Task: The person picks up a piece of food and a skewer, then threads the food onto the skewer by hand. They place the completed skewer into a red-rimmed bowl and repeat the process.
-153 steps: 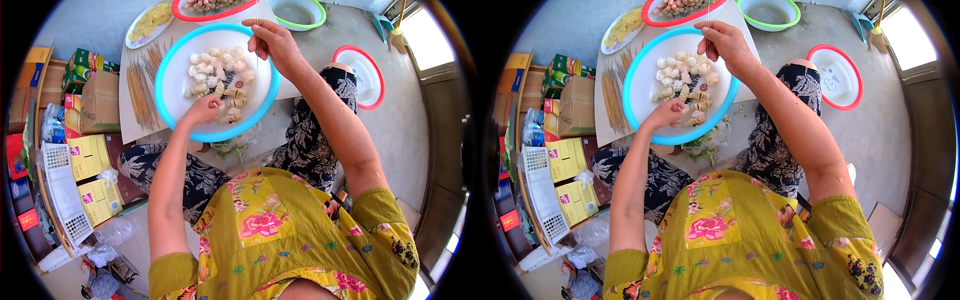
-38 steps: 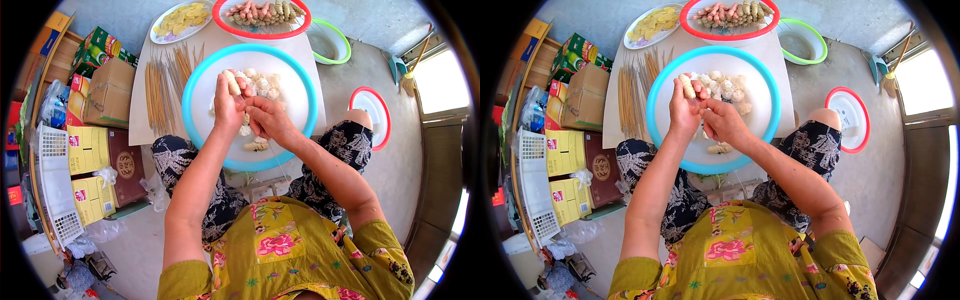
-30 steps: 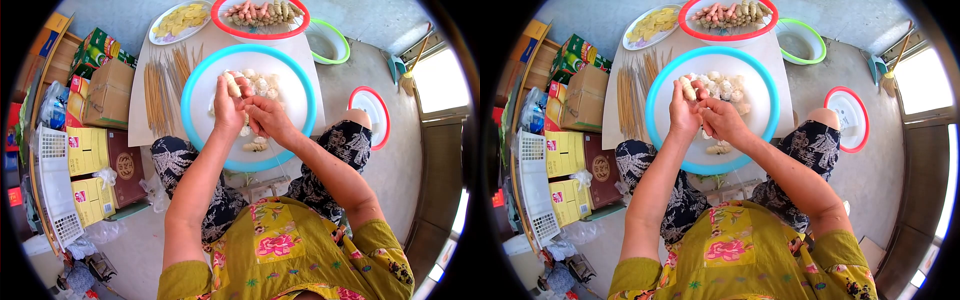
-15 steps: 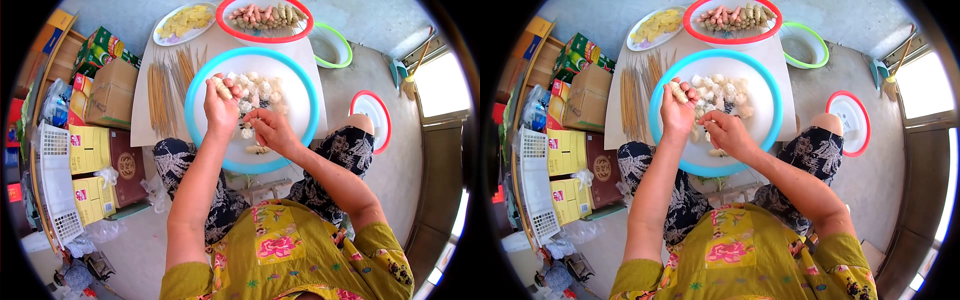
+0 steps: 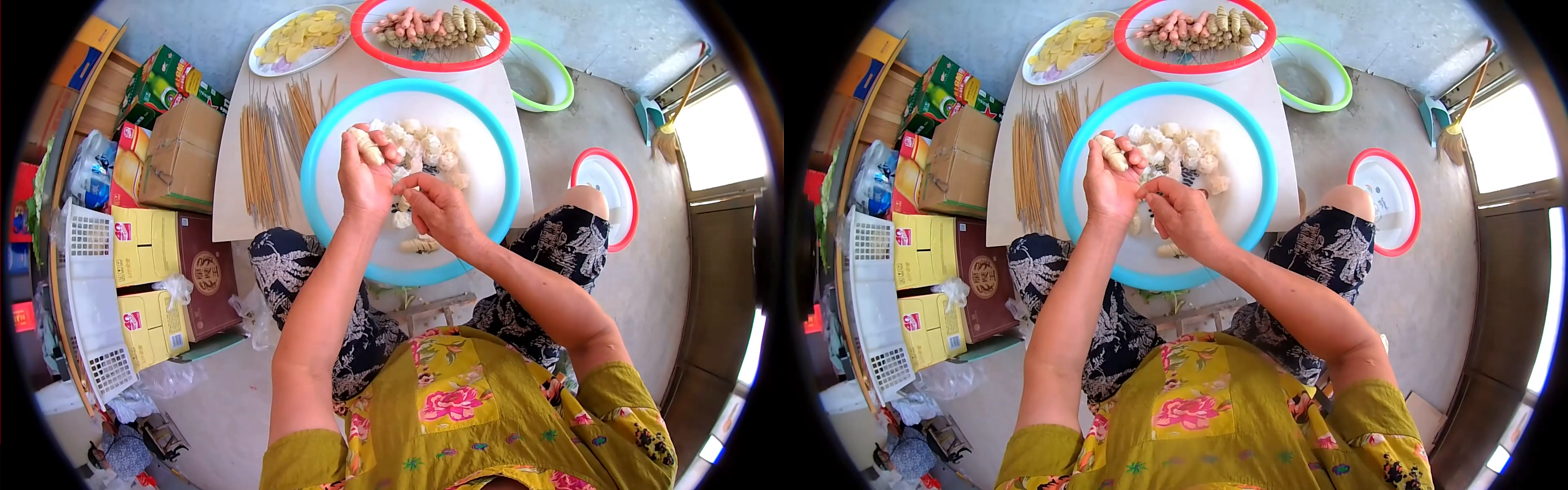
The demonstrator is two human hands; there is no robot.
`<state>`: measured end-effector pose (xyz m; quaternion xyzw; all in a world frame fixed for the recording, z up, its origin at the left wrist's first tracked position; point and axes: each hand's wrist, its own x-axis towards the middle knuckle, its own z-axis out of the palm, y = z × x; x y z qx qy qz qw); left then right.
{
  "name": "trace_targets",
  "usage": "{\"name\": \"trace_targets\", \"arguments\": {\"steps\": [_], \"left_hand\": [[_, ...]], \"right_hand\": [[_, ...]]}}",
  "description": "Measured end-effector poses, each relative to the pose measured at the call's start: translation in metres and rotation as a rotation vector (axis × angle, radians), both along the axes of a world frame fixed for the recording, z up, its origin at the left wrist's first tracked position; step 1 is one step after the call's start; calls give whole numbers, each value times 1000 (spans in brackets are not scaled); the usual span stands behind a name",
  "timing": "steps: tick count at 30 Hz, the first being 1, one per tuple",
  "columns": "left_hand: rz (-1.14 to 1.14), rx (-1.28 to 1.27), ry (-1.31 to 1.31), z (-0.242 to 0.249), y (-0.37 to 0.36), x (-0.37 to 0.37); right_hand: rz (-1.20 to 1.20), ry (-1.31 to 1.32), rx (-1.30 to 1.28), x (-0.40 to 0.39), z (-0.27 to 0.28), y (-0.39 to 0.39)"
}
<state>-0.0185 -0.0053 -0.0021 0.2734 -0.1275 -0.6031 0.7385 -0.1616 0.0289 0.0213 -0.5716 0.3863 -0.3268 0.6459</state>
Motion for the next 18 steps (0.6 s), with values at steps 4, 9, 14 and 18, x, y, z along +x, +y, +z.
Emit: {"name": "trace_targets", "arguments": {"steps": [4, 9, 14, 18], "left_hand": [[-11, -5, 12, 3, 0, 0], [-20, -15, 87, 10, 0, 7], [-25, -6, 134, 11, 0, 10], [-10, -56, 176, 8, -2, 13]], "right_hand": [[-7, 13, -19, 1, 2, 0], [13, 39, -27, 1, 3, -1], [32, 62, -24, 2, 4, 2], [34, 61, -18, 3, 5, 5]]}}
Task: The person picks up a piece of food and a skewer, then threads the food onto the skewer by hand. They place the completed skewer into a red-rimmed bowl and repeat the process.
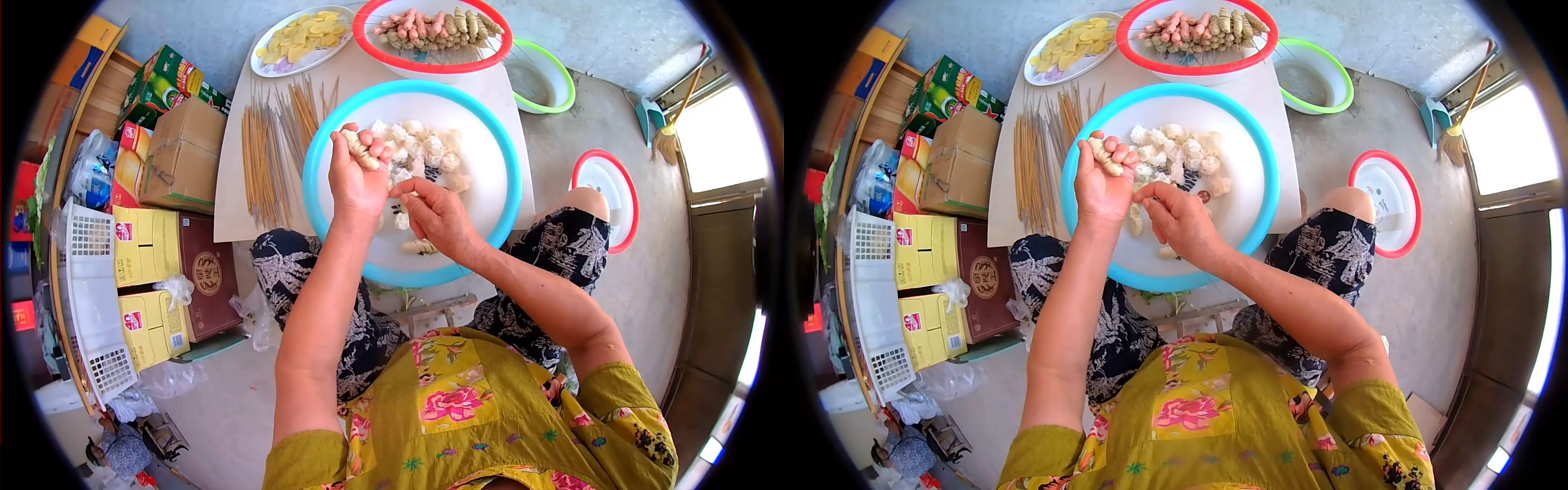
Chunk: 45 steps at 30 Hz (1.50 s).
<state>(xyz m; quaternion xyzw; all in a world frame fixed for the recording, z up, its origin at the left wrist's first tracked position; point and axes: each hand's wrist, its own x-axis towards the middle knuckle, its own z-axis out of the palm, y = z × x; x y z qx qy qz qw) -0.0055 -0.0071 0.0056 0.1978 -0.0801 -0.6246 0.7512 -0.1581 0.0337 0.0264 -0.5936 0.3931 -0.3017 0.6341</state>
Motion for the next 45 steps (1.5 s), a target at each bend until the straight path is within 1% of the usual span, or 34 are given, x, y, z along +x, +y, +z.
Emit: {"name": "trace_targets", "arguments": {"steps": [5, 8, 13, 20, 35, 41, 43, 45], "left_hand": [[15, -15, 35, -2, -3, 7], [48, -7, 19, -3, -3, 9], [91, 12, -46, -1, -1, 1], [97, -5, -73, -3, 1, -5], [55, 15, -125, 0, 4, -11], [-29, 15, -170, 0, 9, -14], [-67, 74, -248, 5, 9, -13], [-110, 83, -266, 7, 11, -13]], "right_hand": [[11, 13, -20, 0, 0, 3], [36, 34, -34, -1, 1, 4], [20, -11, 25, -1, -1, 3], [2, -30, 28, 1, -1, 2], [-25, -9, -19, 3, -2, -4], [-47, -5, -51, 3, -8, -11], [-89, -32, -45, 3, -10, -14], [-93, -69, -9, 0, -9, -19]]}}
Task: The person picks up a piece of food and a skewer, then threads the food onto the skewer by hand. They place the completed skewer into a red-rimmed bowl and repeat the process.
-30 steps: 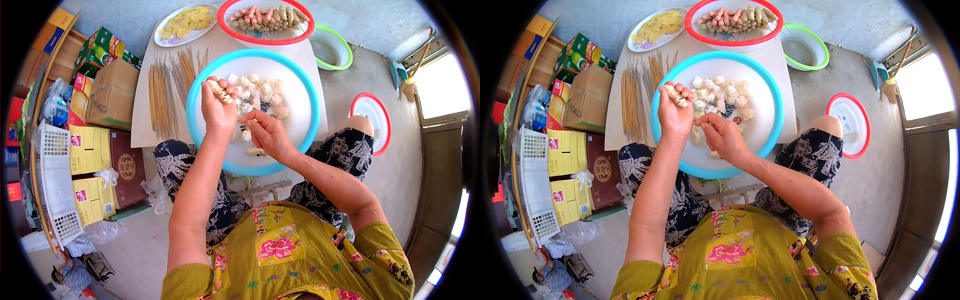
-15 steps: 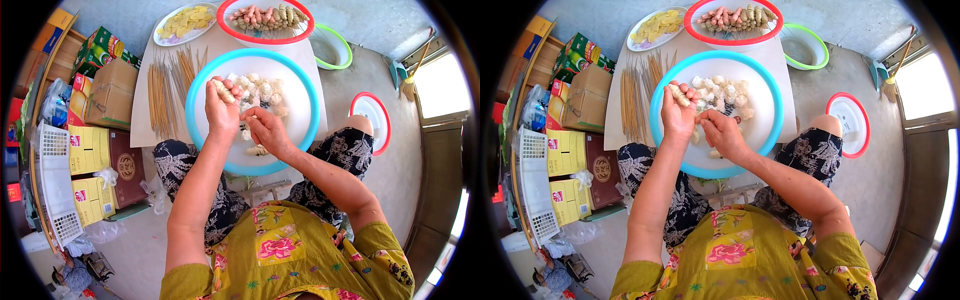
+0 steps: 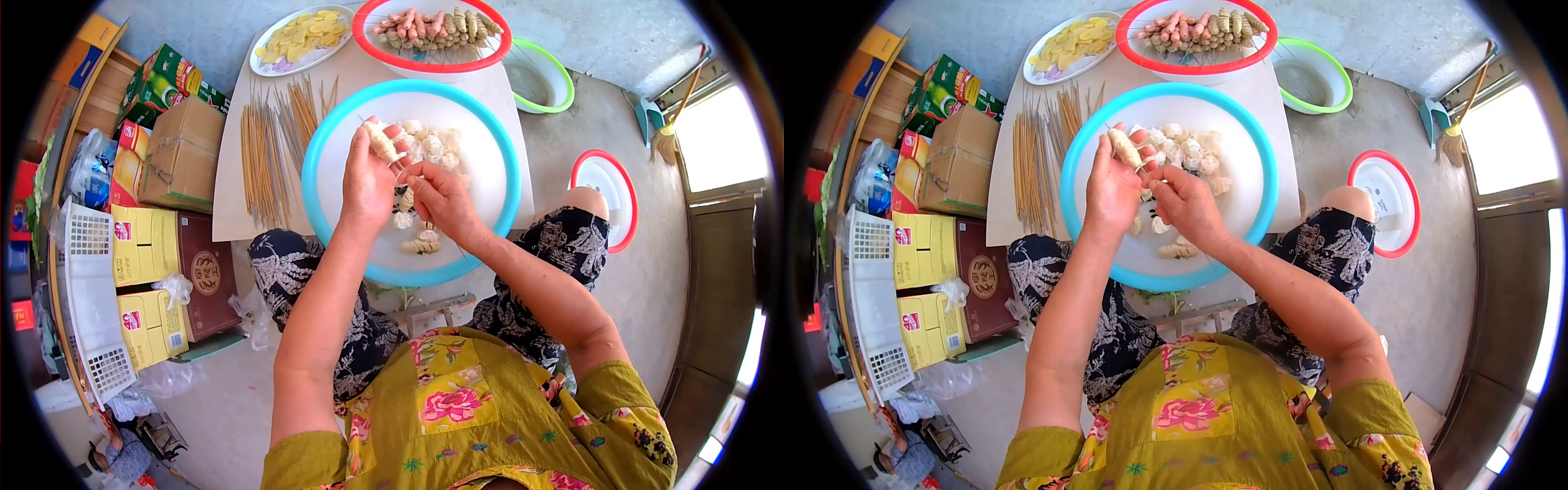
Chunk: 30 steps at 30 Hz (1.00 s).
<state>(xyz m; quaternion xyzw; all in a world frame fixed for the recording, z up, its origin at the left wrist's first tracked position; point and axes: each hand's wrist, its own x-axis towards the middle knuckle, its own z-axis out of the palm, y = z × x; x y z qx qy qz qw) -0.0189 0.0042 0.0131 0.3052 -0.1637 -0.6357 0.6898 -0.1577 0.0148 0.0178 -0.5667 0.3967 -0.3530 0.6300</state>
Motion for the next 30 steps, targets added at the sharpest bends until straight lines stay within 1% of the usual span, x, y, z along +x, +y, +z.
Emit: {"name": "trace_targets", "arguments": {"steps": [2, 4, 5, 7, 8, 10, 12, 14, 15, 17, 21, 23, 24, 26, 28, 30], "left_hand": [[-41, 14, -16, -1, 1, 1], [-154, -49, -133, -5, 1, 4], [-154, -49, -132, -6, 0, 7], [-58, -70, -107, -6, -1, 13], [-58, -70, -107, -6, -3, 17], [18, -85, -118, -4, -4, 24], [25, -73, -102, -2, -3, 23], [-48, -11, -199, -3, -1, 23], [-48, -10, -199, -3, 1, 23], [-116, 32, -335, -1, 3, 23], [-152, 57, -386, -5, 3, 23], [-173, 59, -399, 1, 4, 20], [-171, 59, -398, 4, 4, 20], [-80, 53, -83, 10, 4, 22], [-40, 28, -88, 1, 0, 27], [0, 2, -92, -10, -1, 30]], "right_hand": [[-3, -38, 35, -5, 1, -4], [27, -48, 85, -8, 3, -8], [27, -47, 84, -10, 7, -7], [80, -7, 135, -14, 15, -4], [81, -7, 135, -15, 14, -3], [120, 54, 40, -16, 8, -1], [105, 24, 53, -16, 4, -1], [86, -5, 70, -16, 3, 0], [97, -20, 76, -17, 4, -1], [108, -34, 81, -17, 5, -1], [126, -45, 103, -16, 3, -2], [130, -35, 110, -17, 3, -3], [135, -55, 151, -17, 3, -4], [141, -75, 192, -17, 4, -4], [189, -46, 135, -17, 4, -2], [187, -39, 128, -16, 4, -1]]}}
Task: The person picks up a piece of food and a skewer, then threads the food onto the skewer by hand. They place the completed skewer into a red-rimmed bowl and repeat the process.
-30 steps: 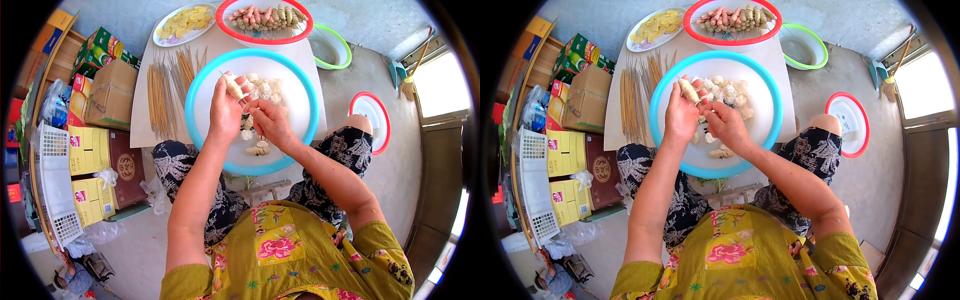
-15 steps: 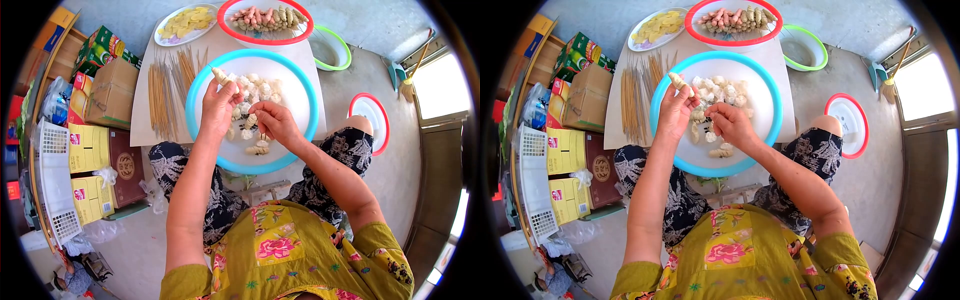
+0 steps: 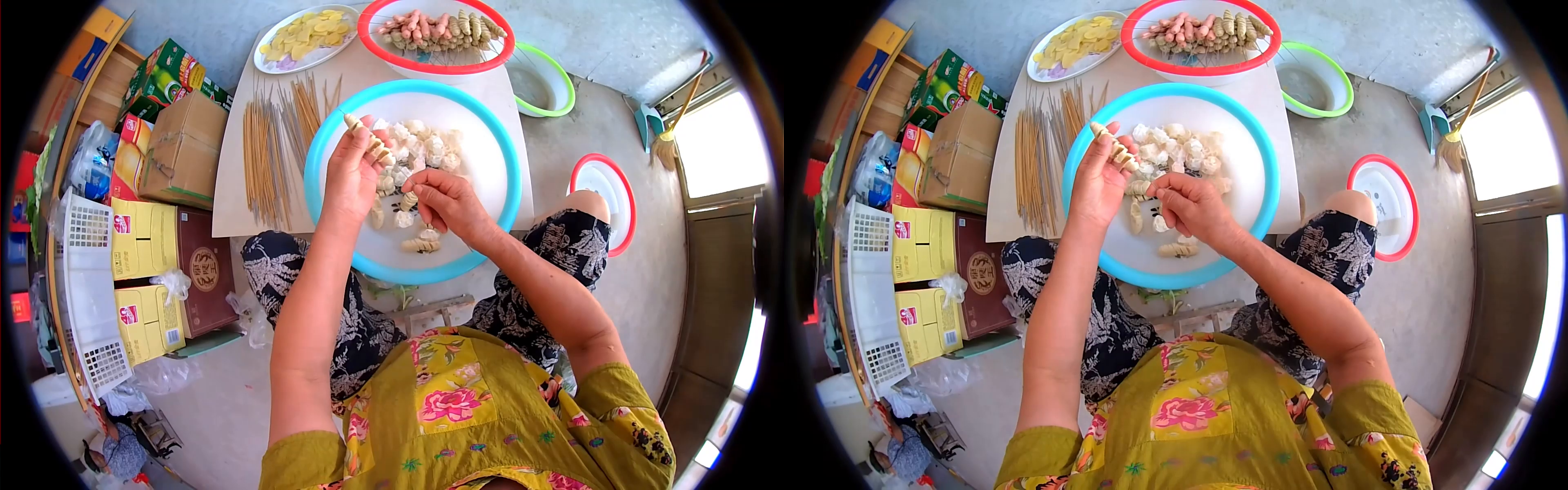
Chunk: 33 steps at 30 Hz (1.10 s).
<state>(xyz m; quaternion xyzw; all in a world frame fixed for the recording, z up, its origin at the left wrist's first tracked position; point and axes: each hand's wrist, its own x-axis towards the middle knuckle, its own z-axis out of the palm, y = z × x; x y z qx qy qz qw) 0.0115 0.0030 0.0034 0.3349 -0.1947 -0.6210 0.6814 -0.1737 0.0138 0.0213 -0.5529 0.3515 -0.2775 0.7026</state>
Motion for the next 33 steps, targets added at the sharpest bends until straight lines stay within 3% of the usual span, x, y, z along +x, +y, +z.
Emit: {"name": "trace_targets", "arguments": {"steps": [2, 6, 8, 15, 26, 33], "left_hand": [[-119, -33, -90, -2, 1, 0], [-119, 6, -78, 5, 2, -1], [-31, 27, 133, 11, 0, 1], [11, -19, 12, 1, -2, 2], [74, -92, 228, -5, -7, 17], [80, -70, 221, -1, -4, 15]], "right_hand": [[-2, 6, -8, 0, 1, 0], [5, -14, 38, -1, 1, -1], [14, -15, 33, -1, 1, -1], [33, -12, 43, -1, 1, 0], [75, -20, 41, 1, -3, 1], [86, -13, 60, 3, -5, 2]]}}
